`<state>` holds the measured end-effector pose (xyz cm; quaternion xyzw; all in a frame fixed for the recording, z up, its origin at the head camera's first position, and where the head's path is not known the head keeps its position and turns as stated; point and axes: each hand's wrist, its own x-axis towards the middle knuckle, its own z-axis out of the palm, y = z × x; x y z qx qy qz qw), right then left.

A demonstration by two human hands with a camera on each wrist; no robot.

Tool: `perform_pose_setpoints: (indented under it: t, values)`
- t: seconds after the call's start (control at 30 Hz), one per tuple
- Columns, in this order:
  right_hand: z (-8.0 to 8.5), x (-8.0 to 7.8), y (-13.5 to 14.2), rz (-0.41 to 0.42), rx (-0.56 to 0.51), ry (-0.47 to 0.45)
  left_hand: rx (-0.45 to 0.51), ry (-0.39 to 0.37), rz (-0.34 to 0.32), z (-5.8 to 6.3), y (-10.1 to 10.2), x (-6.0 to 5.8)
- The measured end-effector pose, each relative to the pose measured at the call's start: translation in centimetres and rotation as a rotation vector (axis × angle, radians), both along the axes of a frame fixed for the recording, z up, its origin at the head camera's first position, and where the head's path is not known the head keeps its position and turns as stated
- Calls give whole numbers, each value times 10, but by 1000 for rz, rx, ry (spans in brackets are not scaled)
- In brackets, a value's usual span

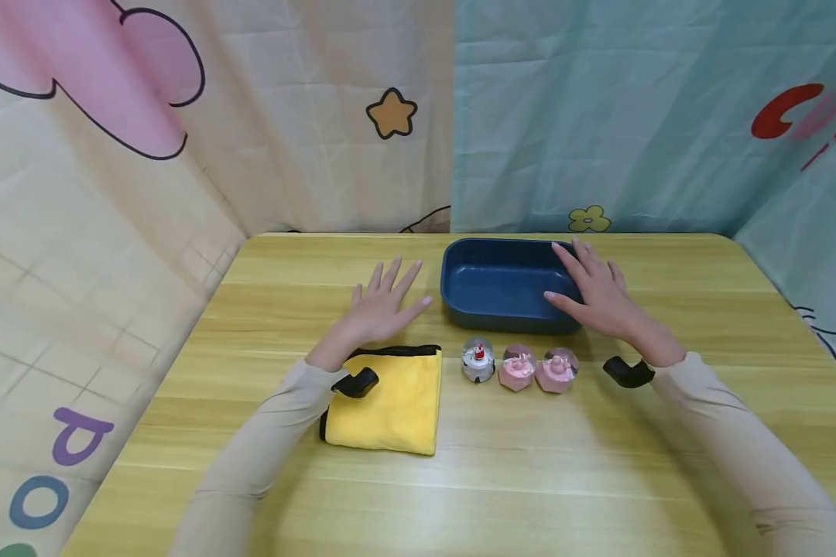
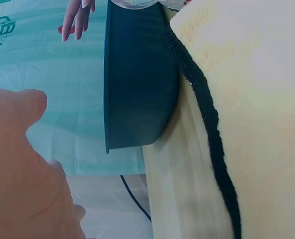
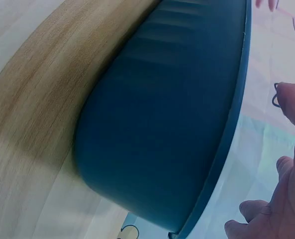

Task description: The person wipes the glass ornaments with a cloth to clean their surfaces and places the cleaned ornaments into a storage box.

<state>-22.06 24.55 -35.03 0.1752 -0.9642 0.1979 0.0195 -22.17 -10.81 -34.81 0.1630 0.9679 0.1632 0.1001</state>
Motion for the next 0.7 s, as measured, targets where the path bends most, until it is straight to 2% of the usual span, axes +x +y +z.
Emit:
perform_pose_setpoints:
  t: [0.33,0.53,0.7]
  values:
    - [1,5,5,9,-22,24,82,-76,-69,-2,-13,15]
    - [-2,6,9,12,-31,43,94,-71,-97,-2,-19,27]
    - [1,10,10,15,-39,54,95,-75,-155,-6,-23,40]
